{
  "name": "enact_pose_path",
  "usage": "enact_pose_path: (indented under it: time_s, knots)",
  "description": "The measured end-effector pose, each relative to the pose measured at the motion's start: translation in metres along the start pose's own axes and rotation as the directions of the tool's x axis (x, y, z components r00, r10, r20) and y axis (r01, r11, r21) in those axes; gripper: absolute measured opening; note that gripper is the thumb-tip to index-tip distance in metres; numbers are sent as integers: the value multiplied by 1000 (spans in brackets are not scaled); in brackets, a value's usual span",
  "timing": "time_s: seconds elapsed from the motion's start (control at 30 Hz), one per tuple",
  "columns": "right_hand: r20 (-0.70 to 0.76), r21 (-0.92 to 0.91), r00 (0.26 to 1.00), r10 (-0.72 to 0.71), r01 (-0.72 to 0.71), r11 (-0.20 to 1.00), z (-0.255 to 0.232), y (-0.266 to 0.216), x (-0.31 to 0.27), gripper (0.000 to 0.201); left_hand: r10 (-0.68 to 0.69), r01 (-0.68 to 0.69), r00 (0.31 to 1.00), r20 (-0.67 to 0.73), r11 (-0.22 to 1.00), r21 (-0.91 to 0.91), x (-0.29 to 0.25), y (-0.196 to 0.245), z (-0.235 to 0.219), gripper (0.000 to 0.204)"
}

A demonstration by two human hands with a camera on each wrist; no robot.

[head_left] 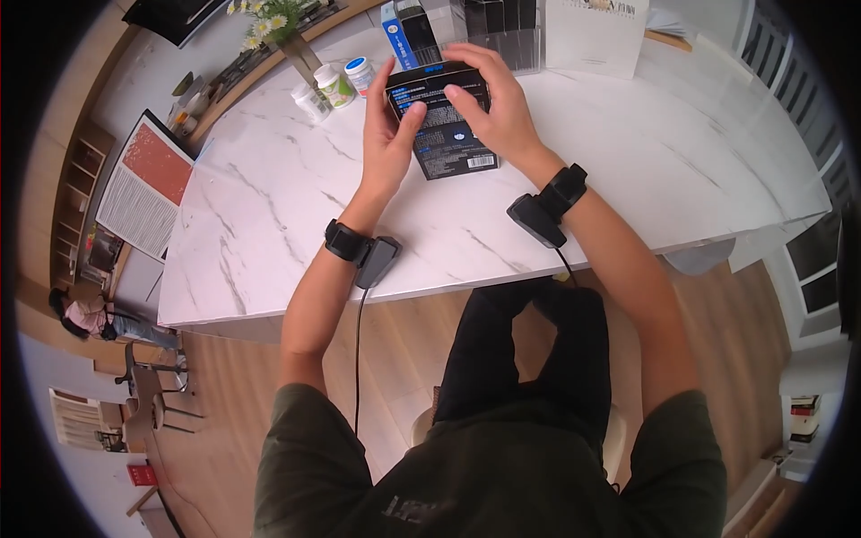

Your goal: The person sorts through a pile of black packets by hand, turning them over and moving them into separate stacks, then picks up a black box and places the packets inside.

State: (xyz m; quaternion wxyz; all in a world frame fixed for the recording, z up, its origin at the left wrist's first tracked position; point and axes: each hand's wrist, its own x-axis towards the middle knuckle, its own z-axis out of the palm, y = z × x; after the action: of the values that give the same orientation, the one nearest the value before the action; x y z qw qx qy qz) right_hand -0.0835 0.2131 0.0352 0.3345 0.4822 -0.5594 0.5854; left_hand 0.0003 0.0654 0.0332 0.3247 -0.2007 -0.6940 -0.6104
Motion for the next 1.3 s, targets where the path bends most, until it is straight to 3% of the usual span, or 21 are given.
enact_pose_path:
  time_s: [0.07, 0.17, 0.27, 0.37, 0.5, 0.6, 0.7, 0.73, 0.83, 0.93, 1.03, 1.07, 1.17, 1.3]
  knots:
    - [-8, 10, 999, 37, -37, 999, 0, -1, -5, 39, -90, 90, 996, 11, 996, -21, -2, 0, 2, 62]
    - [-74, 241, 983, 170, -148, 959, 6, -1, -8, 45, -228, 232, 971, 66, 972, -49, -3, -13, -2, 63]
    - [70, 164, 955, 287, -295, 941, -9, 3, -5, 38, -404, 413, 894, 195, 911, -9, -6, -25, -10, 63]
    - [158, 153, 948, 275, -299, 942, -23, 15, 3, 32, -373, 384, 884, 283, 923, 17, -11, -42, -14, 64]
    - [210, 53, 940, 270, -287, 957, -35, 14, 8, 31, -399, 410, 873, 280, 912, 20, -13, -44, -14, 67]
    - [182, 41, 968, 172, -182, 982, -29, 3, 15, 28, -329, 349, 889, 317, 937, -4, -14, -44, -15, 69]
    - [263, -27, 963, 53, -47, 999, -24, -1, 26, 23, -295, 312, 908, 298, 950, -10, -17, -43, -11, 70]
    - [286, -51, 942, 177, -170, 984, -26, -5, 26, 19, -308, 330, 903, 300, 944, -24, -18, -43, -12, 71]
    - [365, -65, 915, 171, -158, 985, -29, 0, 26, 25, -339, 392, 881, 331, 914, -108, -18, -39, -14, 72]
    - [444, -171, 881, 162, -94, 981, -34, -21, 31, 38, -307, 361, 886, 347, 927, -102, -18, -48, -15, 72]
    - [636, -346, 675, 375, -185, 920, -49, -49, 50, 50, -298, 349, 883, 362, 933, -83, -17, -47, -15, 77]
    - [688, -360, 632, 356, -130, 924, -51, -51, 54, 55, -306, 351, 879, 364, 934, -61, -18, -48, -16, 78]
    - [741, -512, 457, 492, -89, 854, -57, -65, 72, 56, -315, 336, 871, 376, 942, 10, -16, -50, -17, 82]
    - [704, -466, 497, 507, -216, 858, -53, -54, 76, 50, -305, 311, 877, 372, 949, 45, -19, -62, -19, 87]
